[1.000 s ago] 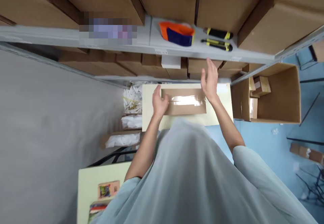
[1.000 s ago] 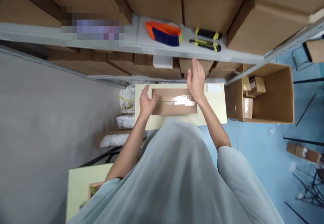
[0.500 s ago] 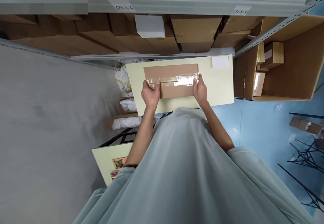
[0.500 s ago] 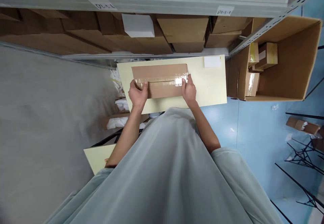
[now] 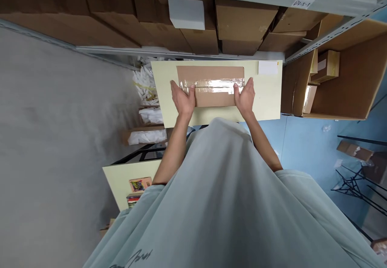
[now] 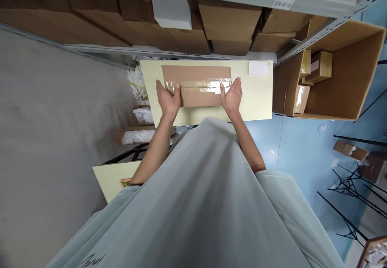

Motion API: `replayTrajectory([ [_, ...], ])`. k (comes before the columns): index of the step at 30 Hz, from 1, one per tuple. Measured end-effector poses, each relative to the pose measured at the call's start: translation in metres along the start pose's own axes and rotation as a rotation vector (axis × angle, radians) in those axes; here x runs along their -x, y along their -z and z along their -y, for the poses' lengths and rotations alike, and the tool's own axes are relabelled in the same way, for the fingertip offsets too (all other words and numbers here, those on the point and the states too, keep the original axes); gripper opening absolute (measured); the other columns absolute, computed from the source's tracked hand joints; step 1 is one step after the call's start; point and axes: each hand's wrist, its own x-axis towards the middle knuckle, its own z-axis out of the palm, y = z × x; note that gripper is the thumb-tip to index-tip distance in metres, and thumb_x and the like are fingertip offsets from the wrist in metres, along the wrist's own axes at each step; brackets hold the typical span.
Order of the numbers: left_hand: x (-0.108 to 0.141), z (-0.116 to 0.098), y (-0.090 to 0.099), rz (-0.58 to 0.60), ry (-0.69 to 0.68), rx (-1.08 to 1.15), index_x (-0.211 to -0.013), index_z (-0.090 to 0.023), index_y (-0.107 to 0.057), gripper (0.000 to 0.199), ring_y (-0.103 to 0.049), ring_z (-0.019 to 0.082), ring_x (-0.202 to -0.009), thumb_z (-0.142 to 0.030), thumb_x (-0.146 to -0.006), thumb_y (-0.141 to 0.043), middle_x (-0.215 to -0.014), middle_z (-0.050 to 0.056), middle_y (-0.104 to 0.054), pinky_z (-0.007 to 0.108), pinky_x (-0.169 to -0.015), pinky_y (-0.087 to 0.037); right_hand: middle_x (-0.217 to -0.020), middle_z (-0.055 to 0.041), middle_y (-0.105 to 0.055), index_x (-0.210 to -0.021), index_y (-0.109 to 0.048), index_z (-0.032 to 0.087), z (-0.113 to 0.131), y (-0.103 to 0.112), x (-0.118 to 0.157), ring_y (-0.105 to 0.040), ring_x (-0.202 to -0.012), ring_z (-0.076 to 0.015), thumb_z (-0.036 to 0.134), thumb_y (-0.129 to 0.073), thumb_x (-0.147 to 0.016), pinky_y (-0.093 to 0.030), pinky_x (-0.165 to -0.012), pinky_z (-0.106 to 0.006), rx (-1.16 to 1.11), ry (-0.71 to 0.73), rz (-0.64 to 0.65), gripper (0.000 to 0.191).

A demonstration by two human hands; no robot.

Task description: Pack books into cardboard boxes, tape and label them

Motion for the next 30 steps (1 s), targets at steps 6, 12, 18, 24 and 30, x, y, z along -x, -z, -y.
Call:
replayTrajectory([
  [6, 0.011, -0.049, -0.017, 0.051, -0.036, -0.052, -0.183, -0.002, -0.022, 0.126, 0.0, 0.044, -0.186, -0.07, -0.098, -0.085, -0.195, 0.034, -0.005, 0.065, -0.149, 0.001, -0.195, -0.0294, -0.013, -0.189, -0.015, 0.008, 0.038, -0.021, -0.003, -0.004, -0.185, -0.0471, 0.094, -0.03, -0.109, -0.019, -0.144, -0.08, 0.152, 0.097, -0.02, 0.118],
  [12, -0.01, -0.018, 0.013, 0.009, 0.07, -0.03, -0.179, -0.015, -0.04, 0.109, -0.01, 0.049, -0.184, -0.056, -0.093, -0.093, -0.193, 0.028, -0.024, 0.072, -0.148, -0.008, -0.192, -0.0285, -0.026, -0.188, -0.018, 0.01, -0.006, -0.013, -0.014, -0.025, -0.182, -0.0414, 0.086, -0.029, -0.113, -0.033, -0.144, -0.069, 0.145, 0.05, 0.009, 0.107],
  [18, -0.017, 0.005, 0.038, 0.057, 0.093, -0.006, -0.143, -0.013, -0.077, 0.045, -0.068, 0.039, -0.146, -0.034, -0.103, -0.078, -0.149, 0.022, -0.075, 0.055, -0.136, -0.046, -0.158, -0.0259, -0.064, -0.163, -0.057, 0.015, -0.027, 0.014, -0.001, -0.062, -0.149, -0.0366, 0.07, -0.042, -0.118, -0.051, -0.131, -0.062, -0.035, 0.044, -0.158, 0.073],
  [24, -0.019, -0.027, 0.048, 0.06, 0.124, 0.031, -0.123, -0.019, -0.088, 0.033, -0.08, 0.031, -0.115, -0.014, -0.097, -0.069, -0.125, 0.013, -0.084, 0.046, -0.119, -0.058, -0.132, -0.0217, -0.073, -0.135, -0.071, 0.013, 0.009, 0.021, -0.007, -0.068, -0.126, -0.0333, 0.036, -0.055, -0.112, -0.057, -0.12, -0.056, -0.066, -0.023, -0.263, 0.037],
  [30, -0.032, -0.033, 0.082, -0.007, -0.011, 0.2, -0.128, -0.019, -0.086, 0.034, -0.082, 0.025, -0.104, -0.019, -0.098, -0.071, -0.13, 0.01, -0.082, 0.038, -0.104, -0.066, -0.146, -0.0218, -0.072, -0.144, -0.066, 0.018, 0.04, 0.043, 0.002, -0.069, -0.13, -0.0334, 0.041, -0.053, -0.109, -0.057, -0.121, -0.057, -0.112, 0.041, -0.285, 0.044],
])
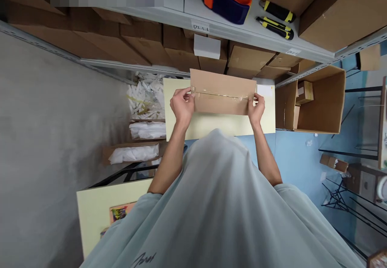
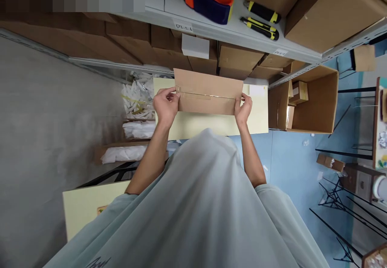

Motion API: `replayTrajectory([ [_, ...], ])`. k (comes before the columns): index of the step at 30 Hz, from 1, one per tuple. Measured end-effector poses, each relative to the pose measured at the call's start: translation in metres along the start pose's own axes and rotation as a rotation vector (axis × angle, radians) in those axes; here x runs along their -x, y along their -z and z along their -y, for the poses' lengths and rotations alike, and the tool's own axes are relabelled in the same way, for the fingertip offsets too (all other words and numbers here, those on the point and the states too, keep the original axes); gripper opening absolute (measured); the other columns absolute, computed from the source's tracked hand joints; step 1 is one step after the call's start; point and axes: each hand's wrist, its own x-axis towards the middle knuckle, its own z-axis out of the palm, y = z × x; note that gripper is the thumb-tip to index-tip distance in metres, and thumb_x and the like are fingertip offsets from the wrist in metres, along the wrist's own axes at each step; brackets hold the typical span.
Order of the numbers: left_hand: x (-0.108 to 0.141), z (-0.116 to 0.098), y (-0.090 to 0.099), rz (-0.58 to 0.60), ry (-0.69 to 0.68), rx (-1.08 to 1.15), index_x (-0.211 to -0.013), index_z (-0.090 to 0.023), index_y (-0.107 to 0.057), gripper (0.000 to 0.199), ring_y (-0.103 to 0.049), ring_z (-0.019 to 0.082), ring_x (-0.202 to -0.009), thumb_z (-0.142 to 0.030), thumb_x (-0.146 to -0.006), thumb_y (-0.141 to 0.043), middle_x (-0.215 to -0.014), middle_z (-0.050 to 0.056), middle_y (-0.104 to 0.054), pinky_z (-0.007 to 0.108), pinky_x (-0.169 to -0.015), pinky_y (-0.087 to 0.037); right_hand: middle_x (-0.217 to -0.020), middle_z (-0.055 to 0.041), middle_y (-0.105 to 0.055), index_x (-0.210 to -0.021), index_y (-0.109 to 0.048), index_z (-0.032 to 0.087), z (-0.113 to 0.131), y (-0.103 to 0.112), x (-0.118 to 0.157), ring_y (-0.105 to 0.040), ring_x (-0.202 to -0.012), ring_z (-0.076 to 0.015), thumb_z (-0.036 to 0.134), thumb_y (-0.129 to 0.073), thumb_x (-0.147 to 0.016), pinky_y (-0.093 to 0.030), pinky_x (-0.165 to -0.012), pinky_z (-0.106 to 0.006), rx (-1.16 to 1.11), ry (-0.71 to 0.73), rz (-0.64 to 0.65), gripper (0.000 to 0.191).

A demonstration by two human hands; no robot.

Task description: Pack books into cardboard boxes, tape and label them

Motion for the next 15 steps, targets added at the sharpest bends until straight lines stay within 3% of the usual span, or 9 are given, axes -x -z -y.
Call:
replayTrajectory([
  [4, 0.006, 0.019, 0.012, 0.01, 0.015, 0.074, -0.125, -0.018, -0.086, 0.035, -0.085, 0.024, -0.104, -0.019, -0.094, -0.071, -0.129, 0.01, -0.084, 0.037, -0.102, -0.069, -0.147, -0.0207, -0.074, -0.141, -0.065, 0.021, 0.005, -0.004, 0.027, -0.073, -0.13, -0.0315, 0.042, -0.053, -0.105, -0.064, -0.11, -0.052, -0.078, -0.057, 0.026, 0.043],
  [8, 0.027, 0.059, 0.017, 0.071, 0.16, 0.035, -0.118, -0.016, -0.086, 0.03, -0.087, 0.027, -0.107, -0.02, -0.093, -0.071, -0.125, 0.012, -0.087, 0.039, -0.105, -0.068, -0.138, -0.0195, -0.079, -0.128, -0.062, 0.022, -0.007, -0.023, 0.069, -0.078, -0.126, -0.0283, 0.038, -0.057, -0.1, -0.068, -0.098, -0.042, -0.133, -0.183, 0.068, 0.033],
  [12, 0.051, 0.099, 0.02, 0.168, 0.264, -0.041, -0.112, -0.018, -0.084, 0.023, -0.087, 0.031, -0.112, -0.023, -0.095, -0.07, -0.11, 0.012, -0.089, 0.041, -0.11, -0.066, -0.126, -0.0153, -0.081, -0.113, -0.056, 0.026, -0.022, -0.04, 0.106, -0.079, -0.124, -0.0287, 0.037, -0.065, -0.096, -0.07, -0.096, -0.043, -0.109, -0.355, 0.071, 0.022],
  [15, 0.065, 0.116, 0.02, 0.218, 0.303, -0.087, -0.109, -0.02, -0.084, 0.02, -0.087, 0.034, -0.114, -0.024, -0.094, -0.072, -0.104, 0.012, -0.09, 0.044, -0.112, -0.065, -0.122, -0.0166, -0.082, -0.107, -0.052, 0.028, -0.03, -0.045, 0.126, -0.081, -0.124, -0.0312, 0.034, -0.064, -0.095, -0.071, -0.092, -0.045, -0.101, -0.405, 0.092, 0.018],
])
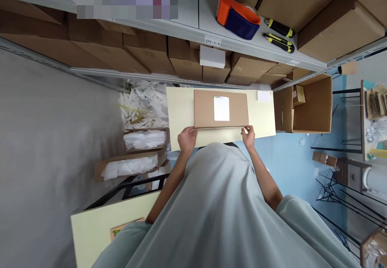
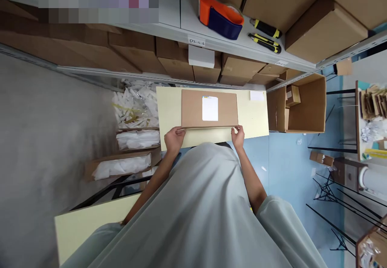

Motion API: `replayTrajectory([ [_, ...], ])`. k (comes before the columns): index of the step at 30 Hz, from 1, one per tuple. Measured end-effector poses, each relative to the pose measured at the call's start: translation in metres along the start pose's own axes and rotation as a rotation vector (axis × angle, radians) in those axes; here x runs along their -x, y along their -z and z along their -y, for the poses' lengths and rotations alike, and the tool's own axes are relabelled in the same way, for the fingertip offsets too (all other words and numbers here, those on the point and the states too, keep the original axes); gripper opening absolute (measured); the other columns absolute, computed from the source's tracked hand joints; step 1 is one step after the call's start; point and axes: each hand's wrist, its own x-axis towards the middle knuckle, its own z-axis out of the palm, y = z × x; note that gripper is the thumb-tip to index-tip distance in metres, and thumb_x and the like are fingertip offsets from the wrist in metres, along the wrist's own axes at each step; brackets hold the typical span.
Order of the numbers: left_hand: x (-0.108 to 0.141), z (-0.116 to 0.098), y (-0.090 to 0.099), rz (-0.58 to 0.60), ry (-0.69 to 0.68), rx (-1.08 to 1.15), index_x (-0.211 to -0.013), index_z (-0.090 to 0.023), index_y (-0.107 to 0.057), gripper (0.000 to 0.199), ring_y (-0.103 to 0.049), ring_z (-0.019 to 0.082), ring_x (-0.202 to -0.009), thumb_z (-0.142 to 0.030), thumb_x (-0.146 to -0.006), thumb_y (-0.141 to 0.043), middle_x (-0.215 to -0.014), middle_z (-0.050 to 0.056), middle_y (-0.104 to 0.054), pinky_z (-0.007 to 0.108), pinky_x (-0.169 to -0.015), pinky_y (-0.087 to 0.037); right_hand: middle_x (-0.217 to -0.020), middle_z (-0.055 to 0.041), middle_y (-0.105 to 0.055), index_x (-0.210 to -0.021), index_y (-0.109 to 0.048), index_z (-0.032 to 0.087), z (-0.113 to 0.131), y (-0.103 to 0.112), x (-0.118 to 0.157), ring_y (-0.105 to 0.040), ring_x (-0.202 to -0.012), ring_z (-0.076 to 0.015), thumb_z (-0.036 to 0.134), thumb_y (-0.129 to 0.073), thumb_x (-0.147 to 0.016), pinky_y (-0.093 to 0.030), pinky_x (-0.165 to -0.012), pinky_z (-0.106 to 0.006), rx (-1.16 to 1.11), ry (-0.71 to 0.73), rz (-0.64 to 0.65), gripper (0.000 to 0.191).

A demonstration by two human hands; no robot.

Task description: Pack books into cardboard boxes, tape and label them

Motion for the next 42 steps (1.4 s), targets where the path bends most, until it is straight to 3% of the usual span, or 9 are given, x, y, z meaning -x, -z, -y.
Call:
replayTrajectory([
  [6, 0.008, 0.02, 0.005, 0.083, -0.03, 0.035, -0.112, -0.023, -0.085, 0.035, -0.087, 0.031, -0.117, -0.011, -0.093, -0.058, -0.121, 0.01, -0.089, 0.043, -0.115, -0.066, -0.129, -0.0208, -0.084, -0.108, -0.059, 0.027, -0.014, 0.027, 0.01, -0.082, -0.126, -0.0339, 0.033, -0.064, -0.092, -0.072, -0.101, -0.051, 0.005, 0.01, 0.046, 0.018],
  [10, -0.003, -0.001, 0.023, -0.079, -0.246, 0.201, -0.123, -0.024, -0.084, 0.047, -0.081, 0.029, -0.134, -0.007, -0.092, -0.053, -0.143, 0.013, -0.083, 0.044, -0.119, -0.065, -0.148, -0.0278, -0.078, -0.13, -0.064, 0.023, 0.008, 0.064, -0.019, -0.079, -0.134, -0.0384, 0.041, -0.061, -0.095, -0.066, -0.115, -0.063, 0.044, 0.178, -0.079, 0.039],
  [14, -0.023, -0.087, 0.027, -0.179, -0.423, 0.355, -0.129, -0.025, -0.083, 0.047, -0.075, 0.03, -0.144, -0.01, -0.095, -0.054, -0.147, 0.013, -0.079, 0.045, -0.112, -0.07, -0.151, -0.0286, -0.076, -0.143, -0.067, 0.019, 0.094, 0.082, -0.091, -0.076, -0.14, -0.042, 0.047, -0.058, -0.101, -0.059, -0.124, -0.067, 0.148, 0.544, -0.12, 0.051],
  [19, -0.039, -0.24, 0.017, -0.16, -0.834, 0.515, -0.133, -0.025, -0.084, 0.061, -0.078, 0.024, -0.136, 0.001, -0.088, -0.051, -0.151, 0.011, -0.077, 0.04, -0.115, -0.07, -0.165, -0.0282, -0.067, -0.157, -0.061, 0.011, 0.275, 0.058, -0.176, -0.062, -0.156, -0.0406, 0.039, -0.054, -0.106, -0.045, -0.136, -0.065, 0.323, 0.929, -0.124, 0.058],
  [22, -0.044, -0.31, 0.012, -0.222, -0.951, 0.5, -0.131, -0.023, -0.084, 0.066, -0.076, 0.024, -0.139, 0.006, -0.084, -0.05, -0.148, 0.011, -0.078, 0.037, -0.112, -0.071, -0.163, -0.0349, -0.063, -0.158, -0.057, 0.0, 0.361, 0.033, -0.2, -0.058, -0.155, -0.0442, 0.027, -0.055, -0.105, -0.042, -0.135, -0.069, 0.503, 0.954, -0.057, 0.059],
  [26, -0.045, -0.357, 0.009, -0.328, -0.973, 0.454, -0.13, -0.021, -0.085, 0.066, -0.077, 0.026, -0.137, 0.008, -0.083, -0.05, -0.145, 0.013, -0.079, 0.037, -0.111, -0.07, -0.163, -0.043, -0.059, -0.153, -0.056, -0.009, 0.407, 0.013, -0.21, -0.056, -0.158, -0.047, 0.015, -0.058, -0.098, -0.038, -0.135, -0.072, 0.684, 0.904, 0.092, 0.06],
  [34, -0.023, -0.337, -0.012, -0.4, -0.833, 0.421, -0.134, -0.021, -0.082, 0.051, -0.081, 0.026, -0.122, -0.002, -0.091, -0.061, -0.138, 0.012, -0.081, 0.038, -0.104, -0.07, -0.156, -0.0328, -0.069, -0.148, -0.062, -0.001, 0.385, 0.019, -0.217, -0.062, -0.156, -0.0378, 0.032, -0.06, -0.109, -0.038, -0.141, -0.061, 0.395, 1.012, 0.268, 0.051],
  [38, 0.017, -0.291, -0.06, -0.42, -0.718, 0.459, -0.136, -0.021, -0.076, 0.034, -0.081, 0.025, -0.121, -0.016, -0.103, -0.07, -0.136, 0.013, -0.081, 0.038, -0.104, -0.07, -0.153, -0.0215, -0.074, -0.152, -0.062, 0.012, 0.293, 0.032, -0.193, -0.071, -0.143, -0.0322, 0.07, -0.05, -0.114, -0.055, -0.13, -0.051, -0.005, 1.018, 0.48, 0.07],
  [42, 0.079, -0.241, -0.12, -0.441, -0.641, 0.464, -0.127, -0.024, -0.076, 0.02, -0.081, 0.021, -0.11, -0.033, -0.109, -0.073, -0.125, 0.01, -0.081, 0.034, -0.099, -0.069, -0.141, -0.0167, -0.08, -0.145, -0.069, 0.018, 0.176, 0.059, -0.137, -0.076, -0.134, -0.0322, 0.094, -0.061, -0.099, -0.06, -0.125, -0.049, -0.461, 0.761, 0.772, 0.088],
])
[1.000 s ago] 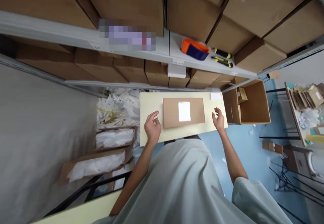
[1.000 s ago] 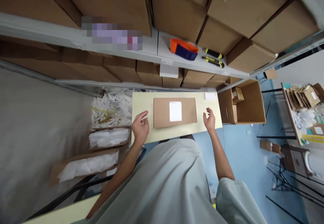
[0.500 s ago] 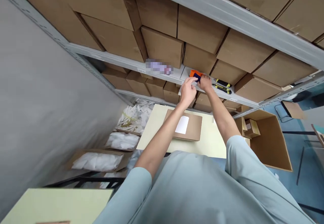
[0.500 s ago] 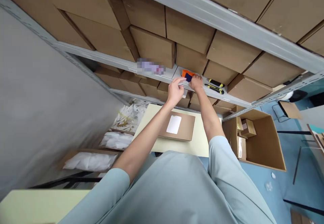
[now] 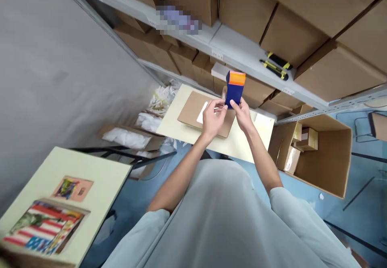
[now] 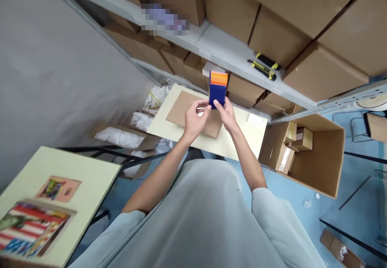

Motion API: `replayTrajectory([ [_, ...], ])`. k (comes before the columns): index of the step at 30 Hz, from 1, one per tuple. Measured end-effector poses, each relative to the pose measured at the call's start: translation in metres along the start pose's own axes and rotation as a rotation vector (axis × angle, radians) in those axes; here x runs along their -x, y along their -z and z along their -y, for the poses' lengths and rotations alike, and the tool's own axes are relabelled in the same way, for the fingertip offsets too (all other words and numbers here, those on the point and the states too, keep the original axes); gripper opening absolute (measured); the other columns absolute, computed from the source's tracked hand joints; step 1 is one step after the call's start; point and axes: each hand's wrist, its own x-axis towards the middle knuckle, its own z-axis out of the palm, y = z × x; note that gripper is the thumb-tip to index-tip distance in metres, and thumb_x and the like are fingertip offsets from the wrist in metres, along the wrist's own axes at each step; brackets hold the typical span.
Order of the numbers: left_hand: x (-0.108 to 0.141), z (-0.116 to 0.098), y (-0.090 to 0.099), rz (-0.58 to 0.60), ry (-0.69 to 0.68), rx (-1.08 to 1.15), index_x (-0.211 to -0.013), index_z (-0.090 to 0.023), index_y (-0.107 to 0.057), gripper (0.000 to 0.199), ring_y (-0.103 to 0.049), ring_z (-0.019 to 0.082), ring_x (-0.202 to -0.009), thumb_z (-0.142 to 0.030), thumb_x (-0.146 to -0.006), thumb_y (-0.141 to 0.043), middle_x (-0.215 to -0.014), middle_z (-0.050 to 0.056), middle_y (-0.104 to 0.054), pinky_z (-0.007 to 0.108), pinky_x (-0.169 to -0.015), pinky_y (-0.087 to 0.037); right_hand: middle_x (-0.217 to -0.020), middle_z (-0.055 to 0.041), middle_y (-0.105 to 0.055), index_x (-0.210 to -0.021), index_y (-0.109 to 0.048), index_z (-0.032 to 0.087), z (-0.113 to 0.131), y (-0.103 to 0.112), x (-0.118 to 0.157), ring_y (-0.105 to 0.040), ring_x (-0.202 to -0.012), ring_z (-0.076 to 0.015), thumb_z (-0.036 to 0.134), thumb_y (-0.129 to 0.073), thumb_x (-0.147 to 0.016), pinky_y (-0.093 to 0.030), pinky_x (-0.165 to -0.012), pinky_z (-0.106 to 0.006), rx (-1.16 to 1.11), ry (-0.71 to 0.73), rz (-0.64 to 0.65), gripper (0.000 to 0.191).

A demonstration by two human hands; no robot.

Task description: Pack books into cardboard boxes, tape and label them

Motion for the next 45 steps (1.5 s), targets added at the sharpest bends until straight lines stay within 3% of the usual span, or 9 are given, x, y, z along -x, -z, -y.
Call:
replayTrajectory([
  [3, 0.059, 0.003, -0.002, 0.027, 0.049, -0.028, -0.124, -0.024, -0.077, 0.024, -0.081, 0.02, -0.105, -0.042, -0.108, -0.078, -0.12, 0.009, -0.08, 0.032, -0.097, -0.069, -0.141, -0.0133, -0.081, -0.144, -0.071, 0.024, -0.01, -0.008, 0.076, -0.075, -0.138, -0.0315, 0.094, -0.067, -0.096, -0.058, -0.129, -0.05, -0.142, -0.109, -0.046, 0.085],
  [6, 0.1, 0.003, -0.002, 0.075, 0.108, -0.046, -0.124, -0.025, -0.078, 0.028, -0.081, 0.021, -0.102, -0.047, -0.107, -0.081, -0.118, 0.008, -0.082, 0.034, -0.097, -0.069, -0.138, -0.0114, -0.083, -0.14, -0.073, 0.027, -0.016, -0.007, 0.125, -0.076, -0.138, -0.0318, 0.094, -0.072, -0.093, -0.059, -0.129, -0.051, -0.187, -0.165, -0.078, 0.081],
  [14, 0.158, -0.016, 0.016, 0.171, 0.12, -0.093, -0.121, -0.026, -0.082, 0.035, -0.078, 0.023, -0.103, -0.058, -0.108, -0.078, -0.115, 0.007, -0.083, 0.039, -0.097, -0.067, -0.12, -0.0106, -0.088, -0.12, -0.08, 0.023, -0.025, 0.004, 0.191, -0.083, -0.118, -0.0313, 0.093, -0.075, -0.091, -0.068, -0.114, -0.05, -0.2, -0.293, 0.029, 0.076],
  [17, 0.161, -0.025, 0.031, 0.145, 0.072, -0.096, -0.127, -0.027, -0.081, 0.04, -0.077, 0.024, -0.106, -0.063, -0.108, -0.078, -0.118, 0.009, -0.081, 0.04, -0.097, -0.067, -0.123, -0.0107, -0.087, -0.126, -0.08, 0.024, -0.018, 0.007, 0.207, -0.082, -0.123, -0.0322, 0.092, -0.073, -0.096, -0.066, -0.117, -0.05, -0.148, -0.274, 0.092, 0.075],
  [21, 0.144, -0.042, 0.052, 0.064, 0.013, -0.049, -0.143, -0.03, -0.076, 0.051, -0.077, 0.025, -0.115, -0.068, -0.109, -0.073, -0.135, 0.01, -0.077, 0.041, -0.1, -0.067, -0.126, -0.013, -0.086, -0.129, -0.08, 0.025, -0.005, 0.022, 0.223, -0.08, -0.122, -0.0332, 0.083, -0.07, -0.105, -0.064, -0.118, -0.052, 0.079, -0.174, 0.185, 0.063],
  [26, 0.116, -0.071, 0.073, 0.204, -0.037, -0.122, -0.126, -0.029, -0.082, 0.037, -0.076, 0.028, -0.114, -0.058, -0.103, -0.082, -0.12, 0.007, -0.081, 0.046, -0.105, -0.067, -0.125, -0.0157, -0.084, -0.124, -0.079, 0.025, 0.005, 0.049, 0.227, -0.077, -0.122, -0.0342, 0.075, -0.063, -0.112, -0.064, -0.114, -0.053, 0.378, 0.035, 0.324, 0.054],
  [32, 0.11, -0.082, 0.077, 0.371, -0.067, -0.169, -0.105, -0.03, -0.087, 0.012, -0.078, 0.026, -0.103, -0.04, -0.099, -0.086, -0.101, 0.002, -0.082, 0.048, -0.105, -0.067, -0.128, -0.0162, -0.084, -0.13, -0.076, 0.024, 0.013, 0.071, 0.226, -0.077, -0.126, -0.0355, 0.06, -0.06, -0.118, -0.062, -0.116, -0.059, 0.56, 0.234, 0.426, 0.041],
  [39, 0.116, -0.08, 0.082, 0.396, -0.079, -0.131, -0.102, -0.029, -0.088, 0.01, -0.078, 0.025, -0.099, -0.039, -0.103, -0.084, -0.099, 0.003, -0.083, 0.042, -0.094, -0.068, -0.127, -0.0156, -0.085, -0.132, -0.076, 0.024, 0.023, 0.085, 0.228, -0.076, -0.127, -0.0366, 0.057, -0.058, -0.119, -0.061, -0.118, -0.063, 0.671, 0.249, 0.505, 0.04],
  [45, 0.131, -0.08, 0.086, 0.347, -0.233, -0.222, -0.104, -0.034, -0.086, 0.013, -0.079, 0.023, -0.098, -0.04, -0.111, -0.077, -0.101, 0.001, -0.084, 0.042, -0.09, -0.066, -0.127, -0.016, -0.084, -0.136, -0.073, 0.023, 0.027, 0.09, 0.23, -0.075, -0.131, -0.0371, 0.049, -0.058, -0.119, -0.061, -0.119, -0.063, 0.718, 0.29, 0.54, 0.034],
])
